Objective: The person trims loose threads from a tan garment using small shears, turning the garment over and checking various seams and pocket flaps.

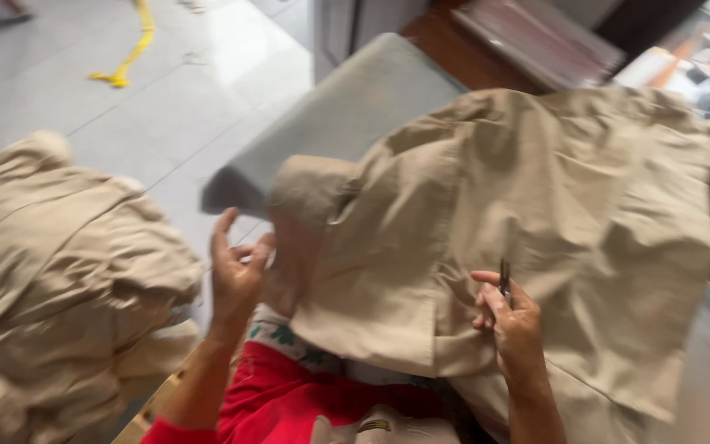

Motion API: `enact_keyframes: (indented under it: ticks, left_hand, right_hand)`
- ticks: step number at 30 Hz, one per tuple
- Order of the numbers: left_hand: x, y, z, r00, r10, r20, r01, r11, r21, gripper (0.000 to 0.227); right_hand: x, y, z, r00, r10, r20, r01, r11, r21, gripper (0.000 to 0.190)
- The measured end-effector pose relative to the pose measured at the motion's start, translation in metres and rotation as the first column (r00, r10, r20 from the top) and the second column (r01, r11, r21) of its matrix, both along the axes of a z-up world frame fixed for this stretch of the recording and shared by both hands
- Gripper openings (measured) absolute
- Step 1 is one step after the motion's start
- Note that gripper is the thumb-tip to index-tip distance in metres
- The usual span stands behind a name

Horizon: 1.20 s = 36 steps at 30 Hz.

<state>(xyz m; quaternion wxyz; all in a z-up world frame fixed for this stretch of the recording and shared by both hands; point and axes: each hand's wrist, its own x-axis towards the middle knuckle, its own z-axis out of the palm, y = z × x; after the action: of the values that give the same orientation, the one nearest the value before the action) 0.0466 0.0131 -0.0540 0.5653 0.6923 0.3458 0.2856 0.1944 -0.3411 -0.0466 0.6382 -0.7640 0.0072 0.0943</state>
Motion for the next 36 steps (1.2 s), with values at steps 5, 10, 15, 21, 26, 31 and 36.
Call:
enact_keyframes:
  ticks: [5, 10, 15, 21, 26, 31, 36]
  left_hand:
    - [0.004, 0.012, 0.002, 0.940, -0.322, -0.115, 0.294, 0.933, -0.208, 0.101]
    - [-0.011, 0.023, 0.029, 0.789, -0.516, -0.335, 0.286, 0.790, -0.542, 0.039]
    - [-0.013, 0.168, -0.024, 0.855, -0.508, 0.101, 0.517, 0.850, -0.100, 0.020]
    - [0.061, 0.186, 0.055, 0.848, -0.302, 0.435, 0.486, 0.770, -0.413, 0.042]
    - [0.059, 0.140, 0.113, 0.871, 0.043, 0.489, 0.361, 0.619, -0.698, 0.055]
    - [0.036, 0.195, 0.087, 0.983, -0.011, -0.181, -0.040, 0.961, -0.275, 0.037]
    - [0.041, 0.161, 0.118, 0.837, -0.006, -0.547, 0.133, 0.972, 0.192, 0.096]
  right_hand:
    - [0.033, -0.089, -0.007, 0.955, -0.236, 0.181, 0.249, 0.967, -0.055, 0.021]
    - [0.070, -0.197, -0.004, 0.767, -0.516, 0.382, 0.632, 0.712, -0.307, 0.029]
    - [0.067, -0.236, -0.017, 0.871, -0.488, 0.055, 0.428, 0.700, -0.572, 0.037]
    - [0.053, -0.279, -0.030, 0.765, -0.634, 0.112, 0.633, 0.711, -0.307, 0.016]
    - [0.051, -0.322, -0.032, 0.841, -0.540, -0.009, 0.517, 0.809, -0.281, 0.022]
    - [0.109, -0.336, -0.014, 0.929, -0.367, -0.046, 0.333, 0.884, -0.329, 0.035]
    - [0.165, -0.260, 0.002, 0.883, -0.427, -0.195, 0.384, 0.896, -0.222, 0.030]
